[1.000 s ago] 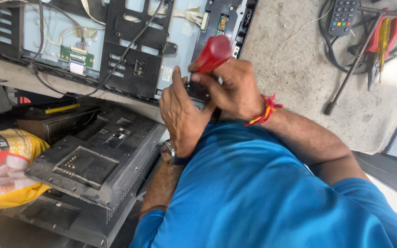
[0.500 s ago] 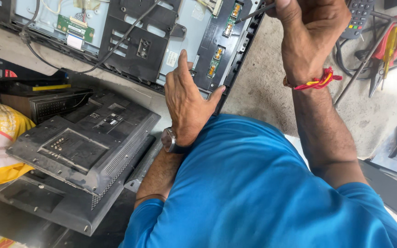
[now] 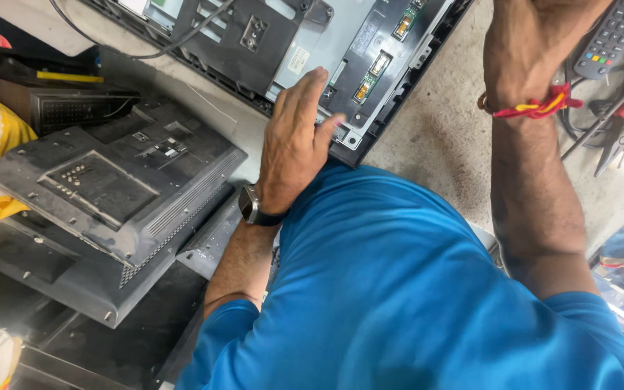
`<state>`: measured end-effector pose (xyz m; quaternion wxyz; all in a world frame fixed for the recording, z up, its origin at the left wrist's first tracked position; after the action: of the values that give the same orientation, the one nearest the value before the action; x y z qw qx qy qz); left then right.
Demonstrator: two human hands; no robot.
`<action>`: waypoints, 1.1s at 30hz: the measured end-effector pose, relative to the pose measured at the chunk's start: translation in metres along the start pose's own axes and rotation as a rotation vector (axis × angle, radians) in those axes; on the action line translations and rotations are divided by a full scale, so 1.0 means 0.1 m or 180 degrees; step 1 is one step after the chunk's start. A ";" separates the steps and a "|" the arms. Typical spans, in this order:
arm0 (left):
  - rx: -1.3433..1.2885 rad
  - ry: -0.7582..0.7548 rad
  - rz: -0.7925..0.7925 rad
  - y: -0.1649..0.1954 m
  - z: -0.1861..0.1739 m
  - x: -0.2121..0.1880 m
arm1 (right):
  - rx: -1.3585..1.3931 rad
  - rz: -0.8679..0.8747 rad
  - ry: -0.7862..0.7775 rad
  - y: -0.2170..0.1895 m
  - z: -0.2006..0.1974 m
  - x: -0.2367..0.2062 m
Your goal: The person works on the back of a disassembled television, using a screwdriver to remove screws from a metal bracket and then detaching the bracket from the chassis. The person also briefly moves other television units on the floor to adjust the workspace.
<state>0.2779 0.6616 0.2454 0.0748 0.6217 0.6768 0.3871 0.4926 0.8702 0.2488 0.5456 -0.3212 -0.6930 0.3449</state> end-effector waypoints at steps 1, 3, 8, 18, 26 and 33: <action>0.0133 0.0024 0.0079 0.00 -0.03 0.02 | 0.0146 0.0075 -0.0093 -0.10 -0.01 -0.05; 0.0021 -0.0071 -0.0030 -0.02 -0.05 0.05 | 0.0339 0.0376 -0.0304 -0.29 0.01 -0.19; 0.0174 -0.0287 0.0259 -0.02 -0.08 0.17 | -0.0140 0.0338 -0.1356 -0.65 0.38 -0.62; 0.0318 -0.0060 0.0553 0.02 -0.18 0.15 | -0.0435 -0.0544 -0.1461 -0.88 0.57 -0.99; 0.0181 -0.0033 0.1712 0.77 0.57 -0.07 | 0.0464 0.0600 0.0490 -0.37 -0.32 -0.61; 0.0752 -0.0855 0.2022 1.05 1.28 0.11 | 0.0178 -0.0127 0.0581 0.05 -0.72 -0.25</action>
<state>0.4323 0.7193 0.2261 -0.0333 0.8506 0.4741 0.2250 0.5683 0.8611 0.2436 0.6220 -0.3220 -0.6367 0.3225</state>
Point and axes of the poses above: each hand's wrist, its own x-axis towards the middle knuckle, its own z-axis out of the palm, y = z × x, the point moved 7 cm from there along x, towards the middle knuckle, and after that the axes turned 4 degrees about y, right-handed, at the moved point
